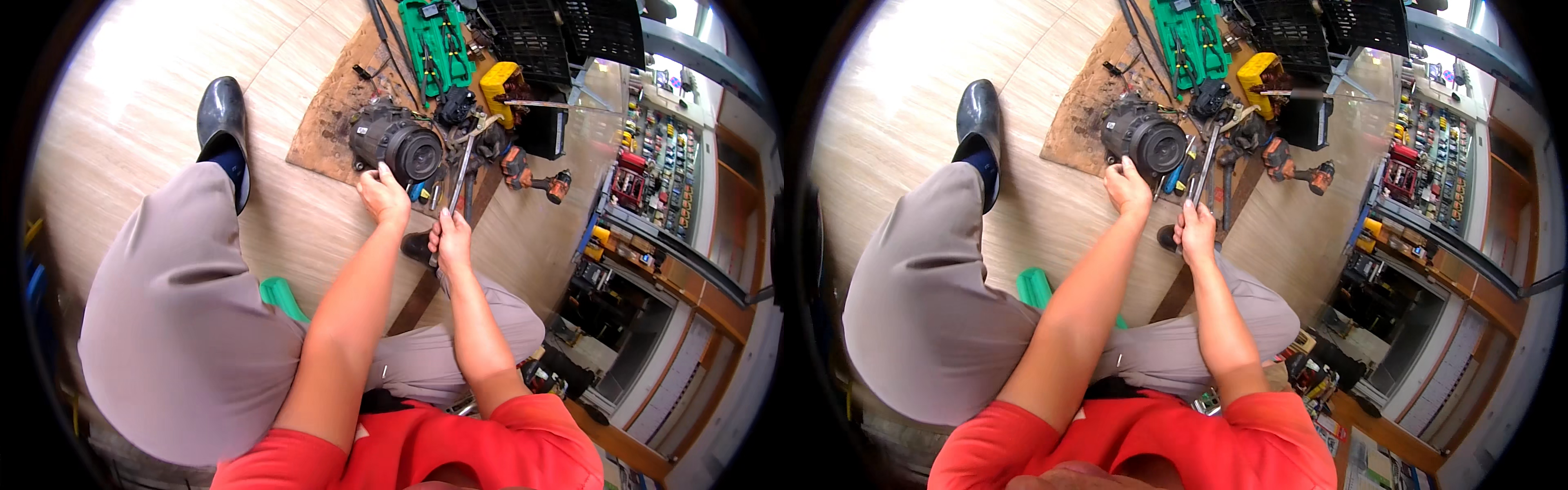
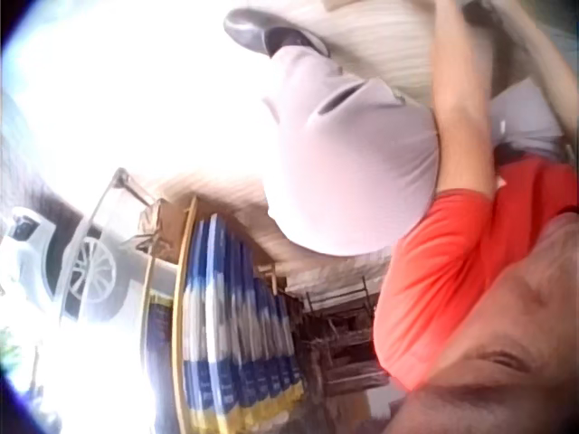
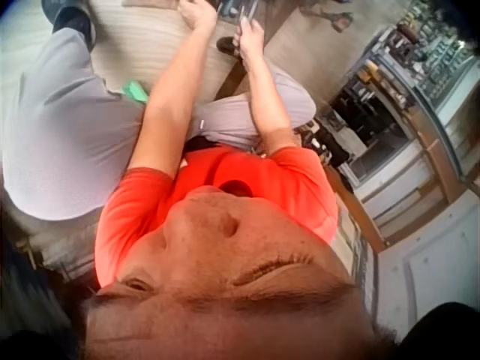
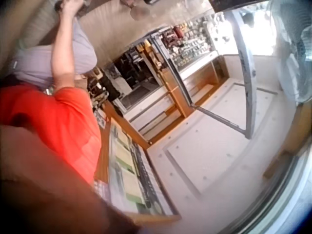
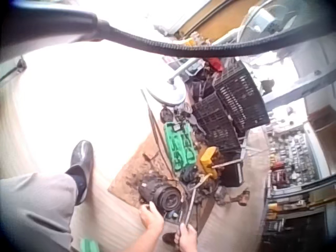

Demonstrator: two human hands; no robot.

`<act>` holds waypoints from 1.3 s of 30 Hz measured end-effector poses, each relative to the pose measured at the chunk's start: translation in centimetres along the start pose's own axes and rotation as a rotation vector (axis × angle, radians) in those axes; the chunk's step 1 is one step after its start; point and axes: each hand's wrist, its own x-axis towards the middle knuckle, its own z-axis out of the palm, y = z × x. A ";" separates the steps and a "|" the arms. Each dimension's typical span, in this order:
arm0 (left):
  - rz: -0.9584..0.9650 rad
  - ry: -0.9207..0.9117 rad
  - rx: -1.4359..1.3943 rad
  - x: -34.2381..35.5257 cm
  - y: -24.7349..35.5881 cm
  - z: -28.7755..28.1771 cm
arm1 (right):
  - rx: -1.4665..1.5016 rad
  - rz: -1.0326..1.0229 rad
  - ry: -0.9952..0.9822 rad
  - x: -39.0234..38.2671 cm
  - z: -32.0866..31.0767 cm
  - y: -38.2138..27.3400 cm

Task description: The person uses a screwdriver to pry and loosen components of a motor assembly while holding it by hand on a wooden surface.

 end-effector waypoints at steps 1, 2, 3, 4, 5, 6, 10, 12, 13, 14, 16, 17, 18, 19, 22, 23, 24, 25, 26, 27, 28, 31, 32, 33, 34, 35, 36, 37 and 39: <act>-0.004 -0.018 0.007 -0.8 0.3 0.2 | 0.020 0.035 -0.005 -0.6 -0.1 -0.7; -0.007 -0.020 0.010 -1.1 0.7 -0.2 | 0.020 0.063 -0.026 -1.3 0.2 -1.5; -0.009 -0.030 -0.008 -1.2 0.6 -0.1 | 0.025 0.091 -0.039 -1.8 0.3 -2.2; -0.013 -0.035 -0.024 -1.1 0.6 0.0 | 0.030 0.119 -0.053 -2.1 0.3 -2.5; -0.014 -0.046 -0.040 -1.1 0.4 0.4 | 0.020 0.140 -0.061 -2.1 0.0 -2.6; -0.014 -0.054 -0.057 -1.1 0.2 0.7 | 0.018 0.143 -0.066 -2.2 -0.1 -2.6; 0.164 -0.062 -0.121 0.0 -0.4 0.5 | 0.054 0.109 -0.065 -1.8 1.2 -1.5; 0.244 -0.081 -0.134 0.7 0.4 0.0 | 0.084 0.093 -0.013 -1.1 2.5 -0.6; 0.274 -0.099 -0.143 0.9 0.9 -0.2 | 0.099 0.071 0.005 -0.7 3.1 -0.3; 0.301 -0.115 -0.149 1.1 1.2 -0.5 | 0.100 0.048 0.010 -0.3 3.5 -0.2; 0.344 -0.137 -0.132 1.7 1.6 -0.7 | 0.104 0.003 0.023 0.6 4.1 -0.4; 0.369 -0.128 -0.125 2.1 1.7 -0.6 | 0.072 -0.031 0.035 0.9 4.3 -0.6; 0.394 -0.119 -0.118 2.3 1.7 -0.6 | 0.034 -0.097 0.042 1.2 4.2 -0.2; 0.388 -0.135 -0.099 2.3 1.6 -0.8 | -0.005 -0.163 0.048 1.7 3.9 0.5; 0.448 -0.187 -0.079 2.4 1.3 -1.2 | -0.080 -0.255 0.048 2.7 3.1 2.5; 0.516 -0.206 -0.064 2.0 1.4 -1.4 | -0.254 -0.372 0.097 3.7 2.0 4.3; 0.537 -0.215 -0.039 2.0 1.3 -1.5 | -0.430 -0.484 0.142 4.0 2.1 5.0; 0.558 -0.225 -0.014 2.1 1.3 -1.6 | -0.516 -0.593 0.182 4.1 2.0 5.7; 0.579 -0.233 0.012 2.2 1.2 -1.7 | -0.574 -0.640 0.196 3.6 2.3 5.3; 0.572 -0.234 0.044 2.3 1.1 -1.7 | -0.600 -0.656 0.197 3.9 2.3 5.9; 0.590 -0.222 0.044 2.1 1.1 -1.5 | -0.627 -0.670 0.199 3.9 2.3 6.0; 0.636 -0.141 0.050 2.5 0.7 -1.2 | -0.597 -0.545 0.158 3.0 2.8 4.9; 0.623 -0.135 0.055 2.4 0.9 -1.0 | -0.585 -0.556 0.156 2.8 2.5 4.9; 0.611 -0.128 0.061 2.4 1.1 -0.8 | -0.574 -0.567 0.153 2.8 2.3 4.8; 0.597 -0.122 0.067 2.5 1.4 -0.6 | -0.563 -0.578 0.150 2.8 2.1 4.8; 0.591 -0.087 0.076 2.5 1.9 -0.5 | -0.578 -0.546 0.144 2.9 1.7 4.9; 0.576 -0.092 0.098 2.5 2.4 -0.3 | -0.593 -0.514 0.136 3.0 1.4 5.0; 0.560 -0.096 0.120 2.6 3.0 -0.1 | -0.609 -0.483 0.129 3.1 1.0 5.2; 0.554 -0.069 0.191 3.5 3.5 0.2 | -0.509 -0.499 0.141 2.5 1.2 5.0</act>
